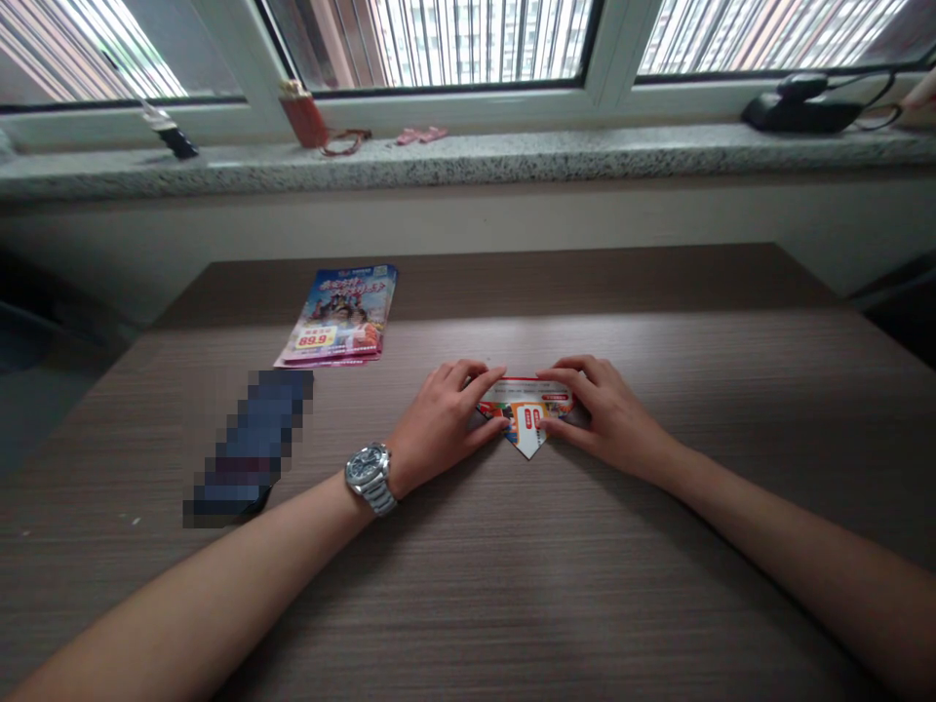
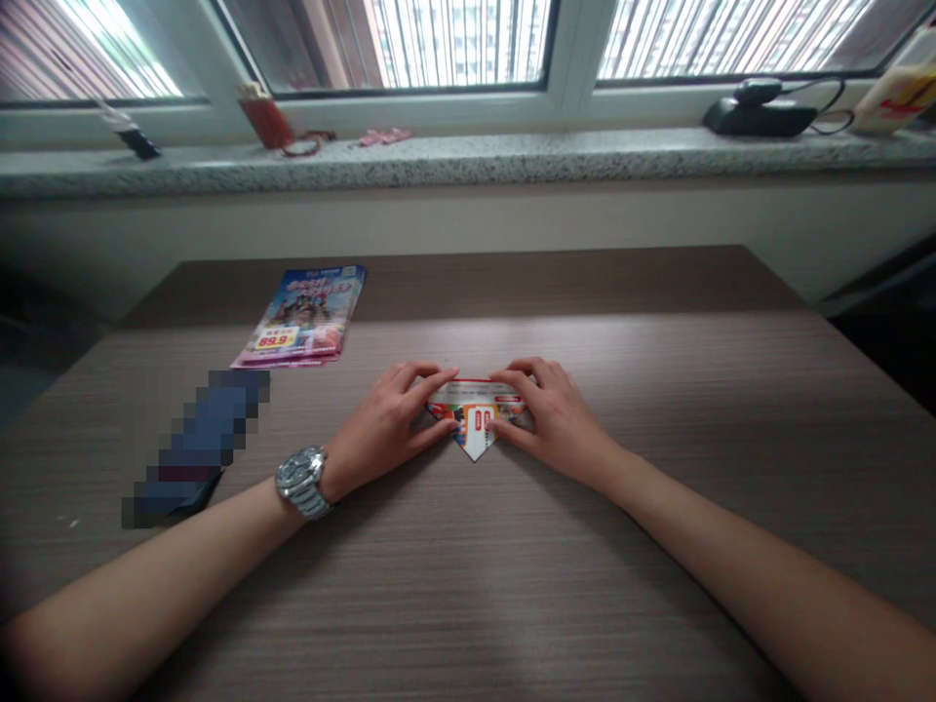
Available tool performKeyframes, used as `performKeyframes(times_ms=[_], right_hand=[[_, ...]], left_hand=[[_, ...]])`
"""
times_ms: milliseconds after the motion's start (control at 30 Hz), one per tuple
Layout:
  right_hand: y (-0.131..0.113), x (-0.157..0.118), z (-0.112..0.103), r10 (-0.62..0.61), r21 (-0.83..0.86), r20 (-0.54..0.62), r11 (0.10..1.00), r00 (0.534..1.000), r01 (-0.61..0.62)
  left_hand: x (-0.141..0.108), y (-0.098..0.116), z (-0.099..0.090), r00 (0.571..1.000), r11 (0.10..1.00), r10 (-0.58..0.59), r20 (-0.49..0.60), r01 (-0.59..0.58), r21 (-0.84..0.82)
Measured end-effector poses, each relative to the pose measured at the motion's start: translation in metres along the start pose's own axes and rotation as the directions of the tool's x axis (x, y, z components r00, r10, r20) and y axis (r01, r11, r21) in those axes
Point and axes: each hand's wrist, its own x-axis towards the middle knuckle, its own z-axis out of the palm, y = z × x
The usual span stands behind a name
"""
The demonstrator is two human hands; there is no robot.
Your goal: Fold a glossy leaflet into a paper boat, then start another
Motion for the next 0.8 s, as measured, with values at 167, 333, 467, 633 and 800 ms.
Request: performKeyframes(times_ms=[167,333,467,633,800], right_hand=[[-0.0034,0.0012,-0.0029,-0.031,0.024,-0.021,0.999,0.999,0.031],[-0.0048,0.0015,-0.0047,-0.056,0.077,-0.024,0.995,0.998,0.058],[-0.0033,0.0010,-0.0035,-0.080,0.090,-0.036,0.993,0.996,0.082],[-0.0031,0.0006,-0.0028,-0.128,0.089,-0.055,0.987,0.990,0.133],[-0.0032,0.0001,-0.0026,-0.154,0.086,-0.036,0.984,0.987,0.157]], left_hand=[[-0.0003,0.0003,0.0004,1.000,1.000,0.012,-0.011,-0.012,-0.002],[0.0001,0.0016,-0.0014,0.999,0.999,0.032,-0.028,-0.033,-0.028],[0.0013,0.0011,-0.0013,0.997,0.996,0.074,-0.018,-0.075,-0.043],[0.0020,0.0010,-0.0004,0.993,0.992,0.120,-0.017,-0.121,-0.048],[0.0016,-0.0002,-0.0005,0.996,0.994,0.084,-0.036,-0.086,-0.071]])
